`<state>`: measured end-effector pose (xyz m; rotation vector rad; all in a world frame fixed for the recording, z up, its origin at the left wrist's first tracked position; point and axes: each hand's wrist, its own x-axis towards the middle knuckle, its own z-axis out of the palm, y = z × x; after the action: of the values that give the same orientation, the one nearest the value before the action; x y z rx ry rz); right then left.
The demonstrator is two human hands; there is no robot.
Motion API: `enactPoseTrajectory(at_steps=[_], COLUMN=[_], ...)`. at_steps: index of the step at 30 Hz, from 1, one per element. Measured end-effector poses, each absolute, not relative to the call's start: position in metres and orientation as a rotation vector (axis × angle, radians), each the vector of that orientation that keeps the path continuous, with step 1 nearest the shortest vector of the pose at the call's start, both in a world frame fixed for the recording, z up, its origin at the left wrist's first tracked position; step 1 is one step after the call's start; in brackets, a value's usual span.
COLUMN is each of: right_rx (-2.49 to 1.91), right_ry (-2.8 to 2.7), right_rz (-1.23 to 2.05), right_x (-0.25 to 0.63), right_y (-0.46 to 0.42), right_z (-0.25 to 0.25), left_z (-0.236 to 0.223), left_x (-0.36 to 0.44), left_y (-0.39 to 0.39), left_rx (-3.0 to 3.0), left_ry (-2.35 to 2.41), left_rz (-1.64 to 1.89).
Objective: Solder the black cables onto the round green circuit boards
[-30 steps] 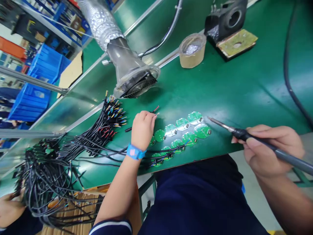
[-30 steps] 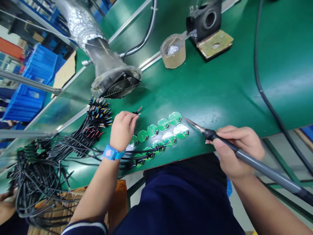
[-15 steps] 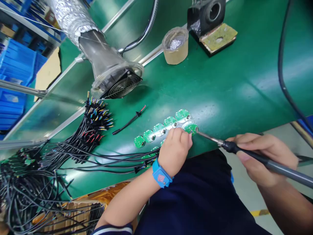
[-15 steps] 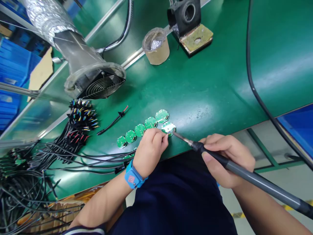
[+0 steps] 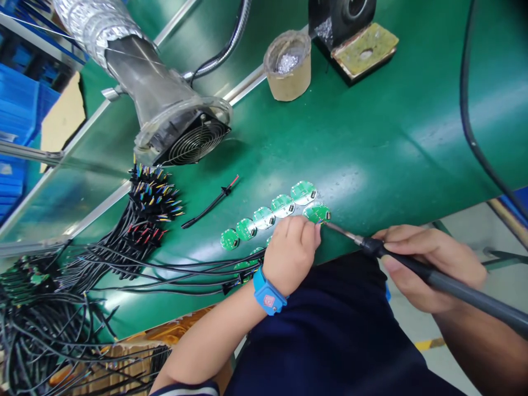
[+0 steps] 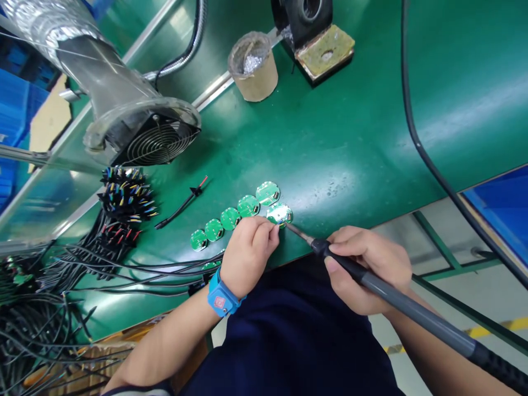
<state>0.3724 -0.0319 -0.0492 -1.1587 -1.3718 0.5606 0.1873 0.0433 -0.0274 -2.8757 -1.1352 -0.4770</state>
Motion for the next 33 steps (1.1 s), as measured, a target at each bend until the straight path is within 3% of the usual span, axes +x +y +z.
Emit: enactPoseTrajectory(at_steps=[24, 33], right_rx=[-1.283, -1.263], right_ry=[-1.317, -1.472], right_rz=[0.519, 0.462], right_x=[0.373, 0.372], right_y=[-0.036, -0.031], right_z=[-0.049, -0.051], left_z=[-0.028, -0.026], left_x=[0.188, 0.190], left_y=[0.041, 0.042], left_rx=[-2.869, -2.928], left_ry=[-1.128, -1.365], left_rz=[-0.529, -0.544])
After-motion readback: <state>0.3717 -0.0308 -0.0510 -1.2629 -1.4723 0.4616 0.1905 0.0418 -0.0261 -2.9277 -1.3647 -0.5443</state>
